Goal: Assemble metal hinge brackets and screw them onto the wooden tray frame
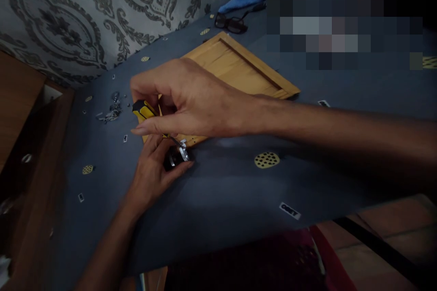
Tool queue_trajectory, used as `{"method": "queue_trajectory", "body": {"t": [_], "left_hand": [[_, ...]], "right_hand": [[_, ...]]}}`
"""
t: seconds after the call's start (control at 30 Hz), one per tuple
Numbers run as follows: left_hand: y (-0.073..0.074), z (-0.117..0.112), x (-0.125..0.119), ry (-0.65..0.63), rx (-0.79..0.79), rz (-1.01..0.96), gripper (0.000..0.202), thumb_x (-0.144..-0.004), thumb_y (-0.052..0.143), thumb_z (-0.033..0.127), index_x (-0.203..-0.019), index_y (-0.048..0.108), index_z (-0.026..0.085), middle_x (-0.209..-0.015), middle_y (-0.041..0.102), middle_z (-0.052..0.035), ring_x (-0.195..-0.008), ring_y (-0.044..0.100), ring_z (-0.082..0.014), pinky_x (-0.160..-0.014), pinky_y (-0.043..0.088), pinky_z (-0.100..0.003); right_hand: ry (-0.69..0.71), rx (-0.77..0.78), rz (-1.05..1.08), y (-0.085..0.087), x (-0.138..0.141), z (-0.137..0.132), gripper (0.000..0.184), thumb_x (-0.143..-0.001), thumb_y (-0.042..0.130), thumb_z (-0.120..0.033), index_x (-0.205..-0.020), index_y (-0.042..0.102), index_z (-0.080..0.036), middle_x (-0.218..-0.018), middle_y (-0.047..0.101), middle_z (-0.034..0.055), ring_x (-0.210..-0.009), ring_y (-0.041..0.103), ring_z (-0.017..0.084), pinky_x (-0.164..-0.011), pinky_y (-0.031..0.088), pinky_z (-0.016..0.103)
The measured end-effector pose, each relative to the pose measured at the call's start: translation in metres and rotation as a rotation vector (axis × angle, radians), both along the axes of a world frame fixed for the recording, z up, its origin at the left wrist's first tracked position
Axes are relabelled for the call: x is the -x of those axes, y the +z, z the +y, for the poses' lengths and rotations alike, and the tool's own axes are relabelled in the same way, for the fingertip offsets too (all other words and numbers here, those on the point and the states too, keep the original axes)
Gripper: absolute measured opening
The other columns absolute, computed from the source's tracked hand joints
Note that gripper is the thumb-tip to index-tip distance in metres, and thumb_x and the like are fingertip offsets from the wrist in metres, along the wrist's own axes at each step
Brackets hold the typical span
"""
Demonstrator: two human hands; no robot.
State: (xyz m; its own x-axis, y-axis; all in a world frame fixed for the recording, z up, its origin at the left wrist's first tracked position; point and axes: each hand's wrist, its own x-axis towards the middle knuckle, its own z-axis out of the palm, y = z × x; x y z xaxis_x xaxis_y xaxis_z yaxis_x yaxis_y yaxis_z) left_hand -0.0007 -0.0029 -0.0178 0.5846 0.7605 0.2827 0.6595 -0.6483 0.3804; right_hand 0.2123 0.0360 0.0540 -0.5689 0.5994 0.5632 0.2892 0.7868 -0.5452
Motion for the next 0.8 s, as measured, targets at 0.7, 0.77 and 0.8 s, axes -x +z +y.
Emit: {"method": "queue_trajectory", "body": {"t": [0.7,0.77,0.8], "left_hand": [[0.002,-0.003,0.002,0.062,-0.001,0.077,0.036,-0.092,0.075,0.051,-0.114,0.07,0.023,-0.105,0.074,-0.0068,-0.103,0.07,-0.0294,-0.092,0.061,-0.044],[0.004,-0.003,0.001,0.058,0.008,0.076,0.035,-0.091,0.076,0.05,-0.113,0.069,0.024,-0.104,0.074,-0.0059,-0.103,0.07,-0.0297,-0.092,0.061,-0.044],[0.005,-0.003,0.001,0.052,0.009,0.074,0.034,-0.091,0.076,0.049,-0.113,0.069,0.024,-0.104,0.074,-0.0058,-0.103,0.071,-0.0298,-0.091,0.061,-0.044]], "right_hand": [[0.227,0.07,-0.113,0.009,-0.015,0.003,0.012,-0.105,0.059,-0.026,-0.098,0.058,-0.015,-0.087,0.06,-0.0026,-0.086,0.059,0.01,-0.078,0.046,0.024],[0.203,0.059,-0.073,0.008,-0.012,0.002,0.018,-0.103,0.063,-0.027,-0.092,0.055,-0.016,-0.082,0.056,-0.0043,-0.081,0.056,0.009,-0.076,0.045,0.024],[0.191,0.06,-0.059,0.006,-0.011,0.002,0.021,-0.103,0.065,-0.028,-0.089,0.053,-0.017,-0.08,0.054,-0.005,-0.079,0.054,0.009,-0.075,0.044,0.024]]}}
